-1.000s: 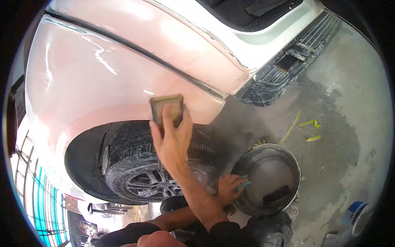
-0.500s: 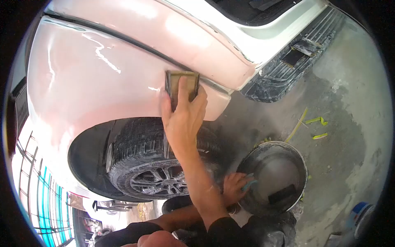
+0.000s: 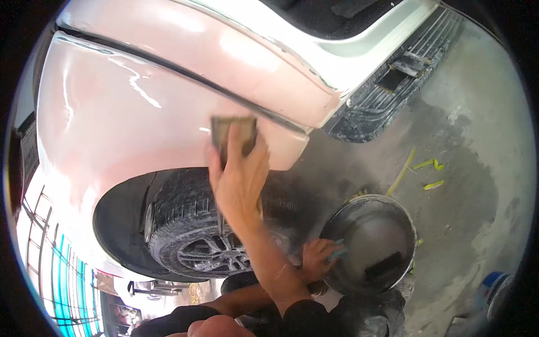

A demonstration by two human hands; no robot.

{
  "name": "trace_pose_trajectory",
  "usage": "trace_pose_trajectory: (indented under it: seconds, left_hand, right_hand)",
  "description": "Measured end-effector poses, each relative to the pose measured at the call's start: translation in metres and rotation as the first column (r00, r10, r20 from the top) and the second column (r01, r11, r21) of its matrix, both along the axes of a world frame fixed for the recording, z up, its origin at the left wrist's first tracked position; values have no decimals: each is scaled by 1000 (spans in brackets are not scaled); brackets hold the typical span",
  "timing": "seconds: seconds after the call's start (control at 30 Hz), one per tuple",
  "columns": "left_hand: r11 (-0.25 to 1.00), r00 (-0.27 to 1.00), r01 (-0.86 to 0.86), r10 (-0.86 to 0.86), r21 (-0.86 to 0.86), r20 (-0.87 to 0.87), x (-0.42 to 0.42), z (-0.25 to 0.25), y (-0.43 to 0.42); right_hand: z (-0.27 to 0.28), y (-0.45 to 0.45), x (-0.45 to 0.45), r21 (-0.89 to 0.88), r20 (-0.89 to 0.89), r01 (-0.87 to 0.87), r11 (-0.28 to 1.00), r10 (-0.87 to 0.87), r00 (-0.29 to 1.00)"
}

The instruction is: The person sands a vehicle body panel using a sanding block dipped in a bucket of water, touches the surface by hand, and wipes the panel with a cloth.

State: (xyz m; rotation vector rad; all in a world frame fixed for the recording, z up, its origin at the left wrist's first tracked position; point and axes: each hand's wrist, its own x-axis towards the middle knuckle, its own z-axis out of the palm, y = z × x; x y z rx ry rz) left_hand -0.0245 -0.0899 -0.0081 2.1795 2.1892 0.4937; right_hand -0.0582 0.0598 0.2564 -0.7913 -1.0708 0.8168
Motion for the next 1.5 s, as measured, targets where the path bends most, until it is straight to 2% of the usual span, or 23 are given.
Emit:
trace_pose_trajectory:
  seconds: [0.03,0.13,0.17,0.2,0.27,0.33,0.37,0.47,0.5,0.6,0.63,0.77,0.93,1.0,1.03,1.13,1.23,1.27,1.33,1.37,1.43,1.47,1.5]
  left_hand:
    - [1000,1000,3,-3,20,15,3,5,-3]
    - [996,998,-57,58,-67,7,7,-2,-1]
    - [997,999,-44,44,-62,-4,7,-1,1]
    - [997,999,-32,31,-64,-20,5,2,1]
    - [999,1000,-22,21,-49,-20,3,4,-4]
    - [1000,1000,-19,19,4,15,6,7,-1]
    - [999,999,-42,43,-25,24,7,5,-5]
    - [996,998,-49,51,-80,25,8,3,2]
    - [995,999,-40,41,-93,13,6,4,2]
    - [995,999,-42,44,-86,24,3,5,-1]
    - [996,998,-51,54,-67,44,9,7,-2]
    - [998,998,-46,48,-49,35,10,13,3]
    - [993,990,17,0,-116,144,4,30,-1]
    - [989,996,47,-36,-139,76,2,27,-3]
    - [987,998,64,-59,-148,38,0,22,-2]
    - [988,991,114,-105,-109,86,-7,10,-5]
    - [989,896,128,-148,74,419,-13,-23,-15]
    - [989,880,121,-149,90,452,-12,-26,-14]
    - [998,937,60,-62,16,344,-12,-25,-10]
    - [997,975,19,-3,-68,223,-9,-22,-8]
    - [973,997,-68,74,-221,17,-5,-17,-7]
    - [968,996,-87,86,-234,-15,-5,-17,-7]
    - [966,994,-103,95,-238,-45,-4,-18,-6]
  right_hand:
    - [6,13,1,-68,-4,-26,997,26,1000]
    - [5,1,-6,-74,-14,-24,997,23,1000]
    - [-2,-17,-5,-10,42,-42,999,42,998]
    - [-4,-25,-9,43,-15,-31,999,31,999]
    - [-8,-17,-8,39,47,-4,999,2,999]
    - [1,14,-2,-63,-5,-32,998,32,999]
    - [7,19,3,-118,-59,-153,981,147,987]
    - [-3,-16,0,-7,48,-75,997,75,996]
    - [-4,-24,-2,81,-5,-37,996,38,999]
    - [-2,4,3,10,41,-51,999,50,998]
    - [0,20,6,-64,19,-115,991,116,993]
    - [-23,-3,5,113,41,-65,991,61,997]
    - [-17,11,8,84,54,-90,992,85,995]
    - [-16,12,7,122,79,-58,991,49,996]
    - [-23,-2,2,129,54,-119,984,113,992]
    - [-30,-14,11,128,137,-203,971,185,973]
    - [-31,8,25,90,102,-117,989,108,989]
    - [-33,11,32,163,117,-136,977,118,986]
    - [-38,18,41,310,144,-168,936,129,981]
    - [-37,21,39,360,175,-236,903,183,967]
    - [-33,23,35,370,288,-207,906,100,952]
    - [-30,24,33,372,340,-193,908,60,939]
    - [-34,27,27,381,314,-230,896,109,943]
